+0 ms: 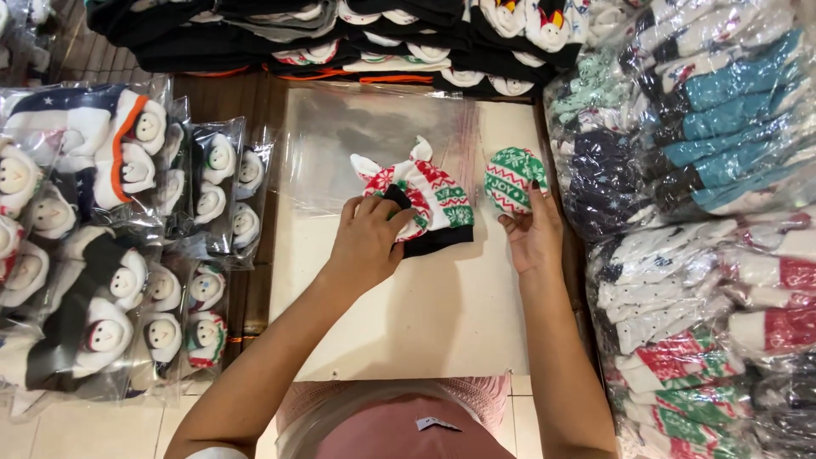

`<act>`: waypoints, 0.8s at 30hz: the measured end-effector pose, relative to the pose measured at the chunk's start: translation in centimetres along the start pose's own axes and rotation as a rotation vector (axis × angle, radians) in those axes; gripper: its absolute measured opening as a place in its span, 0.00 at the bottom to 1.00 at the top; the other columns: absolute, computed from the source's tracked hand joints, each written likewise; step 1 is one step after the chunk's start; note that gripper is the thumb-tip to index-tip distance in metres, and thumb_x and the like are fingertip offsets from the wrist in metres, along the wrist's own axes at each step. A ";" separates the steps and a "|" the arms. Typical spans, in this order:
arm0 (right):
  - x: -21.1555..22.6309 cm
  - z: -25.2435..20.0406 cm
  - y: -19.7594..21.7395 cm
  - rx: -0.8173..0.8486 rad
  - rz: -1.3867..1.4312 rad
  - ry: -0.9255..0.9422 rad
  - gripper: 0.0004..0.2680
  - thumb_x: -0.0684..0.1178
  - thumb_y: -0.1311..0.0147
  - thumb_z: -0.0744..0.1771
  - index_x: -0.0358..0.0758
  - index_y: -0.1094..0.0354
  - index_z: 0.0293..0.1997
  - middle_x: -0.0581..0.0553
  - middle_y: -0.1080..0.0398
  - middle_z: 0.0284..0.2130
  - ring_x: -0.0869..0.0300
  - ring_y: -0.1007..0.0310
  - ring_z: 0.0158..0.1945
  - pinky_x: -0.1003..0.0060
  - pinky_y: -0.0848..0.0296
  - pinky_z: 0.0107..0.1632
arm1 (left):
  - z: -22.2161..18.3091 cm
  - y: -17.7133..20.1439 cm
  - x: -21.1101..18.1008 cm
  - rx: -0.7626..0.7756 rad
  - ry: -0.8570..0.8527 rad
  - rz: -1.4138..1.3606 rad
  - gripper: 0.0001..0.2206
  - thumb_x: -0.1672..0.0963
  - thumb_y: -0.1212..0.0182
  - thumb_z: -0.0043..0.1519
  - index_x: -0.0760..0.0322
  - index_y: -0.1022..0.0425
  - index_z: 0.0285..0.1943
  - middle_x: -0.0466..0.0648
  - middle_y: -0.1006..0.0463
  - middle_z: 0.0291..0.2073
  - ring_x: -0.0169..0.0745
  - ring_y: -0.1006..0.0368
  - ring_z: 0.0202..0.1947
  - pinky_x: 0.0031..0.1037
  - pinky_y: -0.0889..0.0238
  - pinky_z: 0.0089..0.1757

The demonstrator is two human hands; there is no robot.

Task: Packaging knitted hats into individual plastic bags and stacking them

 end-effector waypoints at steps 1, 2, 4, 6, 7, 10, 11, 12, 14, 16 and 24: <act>0.5 -0.7 -0.6 0.001 -0.012 0.009 0.08 0.54 0.36 0.67 0.50 0.30 0.45 0.52 0.23 0.35 0.63 0.21 0.34 0.68 0.17 0.33 | 0.1 0.0 0.1 0.069 0.013 0.025 0.25 0.50 0.34 0.52 0.43 0.26 0.62 0.41 0.25 0.50 0.43 0.36 0.60 0.47 0.53 0.62; 0.4 -0.7 -0.6 0.001 -0.008 0.008 0.08 0.54 0.36 0.67 0.50 0.30 0.45 0.52 0.23 0.35 0.63 0.21 0.34 0.68 0.17 0.33 | 0.2 -0.1 -0.1 0.070 0.012 0.028 0.25 0.50 0.34 0.52 0.43 0.26 0.62 0.41 0.25 0.50 0.43 0.36 0.60 0.47 0.53 0.62; 0.4 -0.6 -0.7 0.010 -0.022 0.011 0.09 0.49 0.35 0.66 0.51 0.28 0.49 0.51 0.23 0.37 0.61 0.22 0.37 0.64 0.14 0.39 | 0.4 0.3 -0.5 -0.078 -0.017 0.034 0.20 0.50 0.34 0.54 0.46 0.23 0.57 0.43 0.24 0.45 0.43 0.31 0.53 0.43 0.48 0.58; 0.2 -0.8 -0.6 0.004 -0.029 0.052 0.09 0.49 0.35 0.66 0.50 0.28 0.50 0.50 0.23 0.38 0.61 0.21 0.38 0.64 0.14 0.39 | 0.6 0.4 -0.2 -0.124 -0.007 0.012 0.19 0.50 0.34 0.55 0.46 0.23 0.57 0.42 0.24 0.44 0.43 0.30 0.52 0.41 0.46 0.56; 0.2 -0.9 -0.6 -0.002 -0.040 0.091 0.09 0.48 0.35 0.67 0.48 0.29 0.51 0.49 0.23 0.38 0.60 0.21 0.38 0.64 0.14 0.39 | 0.7 0.5 -0.1 -0.170 0.004 -0.012 0.18 0.50 0.34 0.56 0.46 0.23 0.56 0.42 0.23 0.43 0.42 0.29 0.50 0.39 0.43 0.53; 1.7 -3.4 -2.7 -0.041 -0.213 0.519 0.11 0.39 0.42 0.68 0.40 0.33 0.57 0.46 0.25 0.40 0.61 0.21 0.39 0.69 0.17 0.39 | 1.5 0.8 0.7 -0.219 0.087 -0.188 0.17 0.49 0.35 0.57 0.47 0.22 0.56 0.43 0.22 0.41 0.47 0.26 0.47 0.41 0.40 0.50; 1.9 -4.5 -3.3 -0.040 -0.214 0.519 0.11 0.39 0.42 0.68 0.40 0.33 0.57 0.46 0.25 0.40 0.61 0.21 0.39 0.69 0.17 0.39 | 1.7 0.9 0.8 -0.220 0.088 -0.190 0.17 0.49 0.35 0.57 0.47 0.22 0.56 0.43 0.22 0.41 0.47 0.26 0.47 0.41 0.40 0.50; 2.7 -6.0 -4.4 -0.013 -0.481 0.819 0.13 0.35 0.43 0.65 0.37 0.32 0.55 0.42 0.30 0.40 0.53 0.26 0.40 0.63 0.23 0.41 | 1.9 1.1 1.0 -0.245 0.105 -0.206 0.17 0.49 0.35 0.58 0.46 0.22 0.56 0.42 0.21 0.41 0.45 0.26 0.47 0.39 0.40 0.49; 2.7 -7.8 -5.5 0.021 -0.748 1.119 0.15 0.32 0.44 0.62 0.35 0.31 0.53 0.37 0.35 0.39 0.46 0.31 0.41 0.57 0.29 0.43 | 2.3 1.7 1.4 -0.275 0.124 -0.219 0.17 0.48 0.36 0.59 0.45 0.22 0.57 0.41 0.21 0.41 0.44 0.25 0.47 0.38 0.39 0.49; 0.8 -8.9 -6.5 0.426 -1.229 1.496 0.11 0.40 0.41 0.61 0.46 0.25 0.45 0.49 0.29 0.40 0.51 0.29 0.47 0.53 0.31 0.52 | 2.4 2.3 1.7 -0.279 0.154 -0.293 0.17 0.51 0.36 0.59 0.46 0.22 0.57 0.43 0.21 0.41 0.47 0.25 0.47 0.39 0.38 0.49; 0.9 -12.5 -10.9 0.678 -1.238 1.701 0.07 0.43 0.51 0.71 0.47 0.24 0.47 0.47 0.25 0.44 0.51 0.27 0.44 0.56 0.27 0.45 | 2.3 3.3 1.6 -0.343 0.136 -0.212 0.17 0.53 0.35 0.59 0.48 0.23 0.59 0.44 0.22 0.41 0.47 0.25 0.47 0.40 0.39 0.50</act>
Point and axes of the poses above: each hand's wrist, its own z-axis towards the middle knuckle, its own y-axis out of the back of the hand, x = y × z, the point moved 3 cm from there along z, towards the middle knuckle
